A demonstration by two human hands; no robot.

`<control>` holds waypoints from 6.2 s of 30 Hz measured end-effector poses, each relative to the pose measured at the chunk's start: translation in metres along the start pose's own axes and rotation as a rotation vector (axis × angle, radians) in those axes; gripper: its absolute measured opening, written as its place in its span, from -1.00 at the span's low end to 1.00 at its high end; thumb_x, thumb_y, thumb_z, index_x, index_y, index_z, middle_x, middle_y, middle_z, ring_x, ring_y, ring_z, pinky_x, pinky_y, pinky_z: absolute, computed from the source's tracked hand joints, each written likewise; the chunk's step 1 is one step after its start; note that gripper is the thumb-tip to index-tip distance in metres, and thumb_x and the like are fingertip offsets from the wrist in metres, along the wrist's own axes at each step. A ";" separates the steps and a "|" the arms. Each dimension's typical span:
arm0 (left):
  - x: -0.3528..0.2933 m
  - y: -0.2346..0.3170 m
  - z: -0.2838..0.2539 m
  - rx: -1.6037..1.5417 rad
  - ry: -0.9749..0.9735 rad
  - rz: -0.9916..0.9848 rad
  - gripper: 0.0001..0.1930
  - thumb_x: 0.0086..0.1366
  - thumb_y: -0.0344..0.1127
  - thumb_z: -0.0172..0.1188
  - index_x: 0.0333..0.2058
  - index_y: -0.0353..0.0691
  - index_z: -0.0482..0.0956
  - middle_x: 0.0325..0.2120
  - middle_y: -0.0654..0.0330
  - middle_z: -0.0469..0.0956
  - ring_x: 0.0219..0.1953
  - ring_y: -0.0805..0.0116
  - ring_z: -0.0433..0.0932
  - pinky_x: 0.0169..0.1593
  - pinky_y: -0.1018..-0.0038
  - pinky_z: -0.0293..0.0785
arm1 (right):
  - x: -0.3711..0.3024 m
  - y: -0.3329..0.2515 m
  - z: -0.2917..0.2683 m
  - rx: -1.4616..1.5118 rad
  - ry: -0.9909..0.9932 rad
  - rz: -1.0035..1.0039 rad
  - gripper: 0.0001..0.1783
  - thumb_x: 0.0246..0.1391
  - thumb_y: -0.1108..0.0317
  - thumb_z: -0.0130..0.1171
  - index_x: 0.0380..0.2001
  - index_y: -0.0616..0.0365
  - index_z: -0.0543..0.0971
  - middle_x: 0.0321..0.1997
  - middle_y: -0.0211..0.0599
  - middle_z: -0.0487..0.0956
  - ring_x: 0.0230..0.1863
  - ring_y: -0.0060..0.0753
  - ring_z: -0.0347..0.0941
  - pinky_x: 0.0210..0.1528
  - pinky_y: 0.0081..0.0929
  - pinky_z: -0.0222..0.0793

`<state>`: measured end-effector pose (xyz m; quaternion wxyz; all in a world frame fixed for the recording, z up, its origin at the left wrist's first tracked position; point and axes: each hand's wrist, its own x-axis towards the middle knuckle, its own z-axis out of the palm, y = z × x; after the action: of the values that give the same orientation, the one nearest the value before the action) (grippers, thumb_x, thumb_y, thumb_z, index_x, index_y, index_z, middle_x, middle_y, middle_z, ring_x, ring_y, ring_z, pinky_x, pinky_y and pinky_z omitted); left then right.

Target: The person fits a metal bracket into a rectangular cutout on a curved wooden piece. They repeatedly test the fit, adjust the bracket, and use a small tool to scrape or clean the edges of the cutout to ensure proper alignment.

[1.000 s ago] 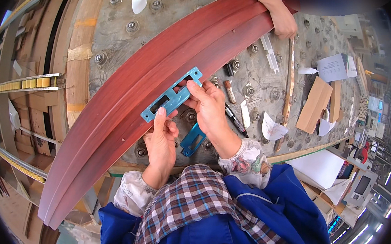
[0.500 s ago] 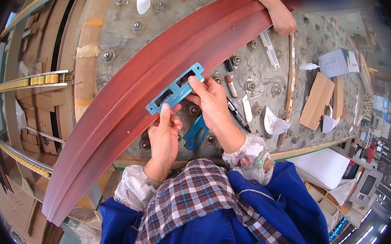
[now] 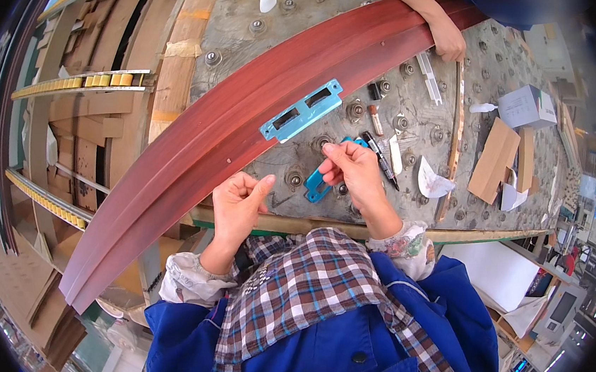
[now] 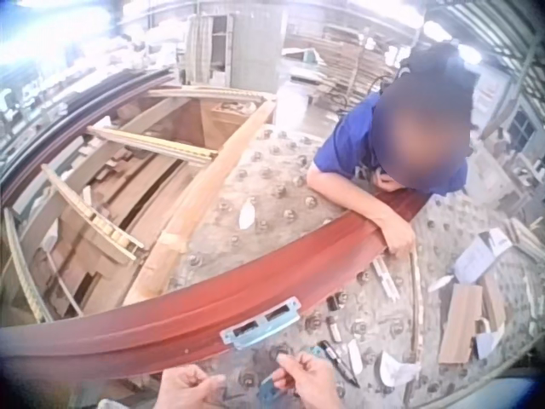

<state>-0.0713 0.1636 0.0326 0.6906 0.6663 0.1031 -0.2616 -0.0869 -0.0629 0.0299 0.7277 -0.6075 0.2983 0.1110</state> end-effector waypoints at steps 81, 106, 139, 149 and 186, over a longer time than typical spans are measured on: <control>0.092 0.061 0.047 0.793 0.140 1.387 -0.78 0.02 -0.61 0.30 -0.29 -0.38 0.59 -0.28 0.03 0.61 -0.35 0.13 0.57 -0.28 0.36 0.55 | -0.035 0.032 -0.069 -0.864 0.476 -0.800 -0.64 0.03 0.51 0.27 -0.05 0.26 0.56 0.13 -0.07 0.54 0.11 -0.05 0.47 0.17 -0.20 0.31; 0.178 0.054 -0.029 0.893 0.395 0.810 -0.80 0.28 -0.21 0.27 -0.32 -0.23 0.70 -0.38 0.10 0.67 -0.34 0.13 0.65 -0.24 0.34 0.53 | 0.015 0.002 -0.073 -0.961 0.625 -0.871 -0.80 0.01 0.45 0.27 -0.23 0.08 0.64 -0.20 -0.33 0.63 -0.17 -0.19 0.50 -0.09 -0.29 0.34; 0.190 0.048 -0.031 0.810 0.341 0.676 -0.74 0.32 -0.18 0.22 -0.28 -0.29 0.68 -0.39 0.05 0.64 -0.33 0.13 0.62 -0.18 0.34 0.51 | -0.037 0.038 -0.033 -0.650 0.132 -0.468 -0.87 0.11 0.41 0.12 -0.28 0.12 0.60 -0.56 -0.14 0.58 -0.53 -0.12 0.56 -0.47 -0.28 0.42; 0.200 0.044 -0.043 0.896 0.469 0.724 -0.74 0.36 -0.16 0.12 -0.15 -0.20 0.64 -0.26 -0.01 0.65 -0.18 0.01 0.63 -0.10 0.21 0.52 | -0.058 0.053 -0.045 -0.633 0.242 -0.646 -0.87 0.13 0.46 0.15 -0.24 0.18 0.61 -0.61 -0.23 0.50 -0.61 -0.40 0.42 -0.53 -0.44 0.31; 0.079 0.024 -0.036 1.385 0.478 0.644 -0.28 0.34 0.23 0.01 0.24 -0.24 0.31 0.17 -0.06 0.31 0.25 0.01 0.24 0.25 0.07 0.08 | -0.002 -0.001 -0.128 -1.014 0.368 -0.715 -0.81 0.14 0.34 0.08 -0.23 0.22 0.49 -0.34 0.08 0.58 -0.29 0.18 0.53 -0.24 0.01 0.43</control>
<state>0.0143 0.1804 0.0117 0.1205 0.9788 -0.1350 0.0962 -0.1265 -0.1848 0.0206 0.2796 -0.9468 0.1082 -0.1170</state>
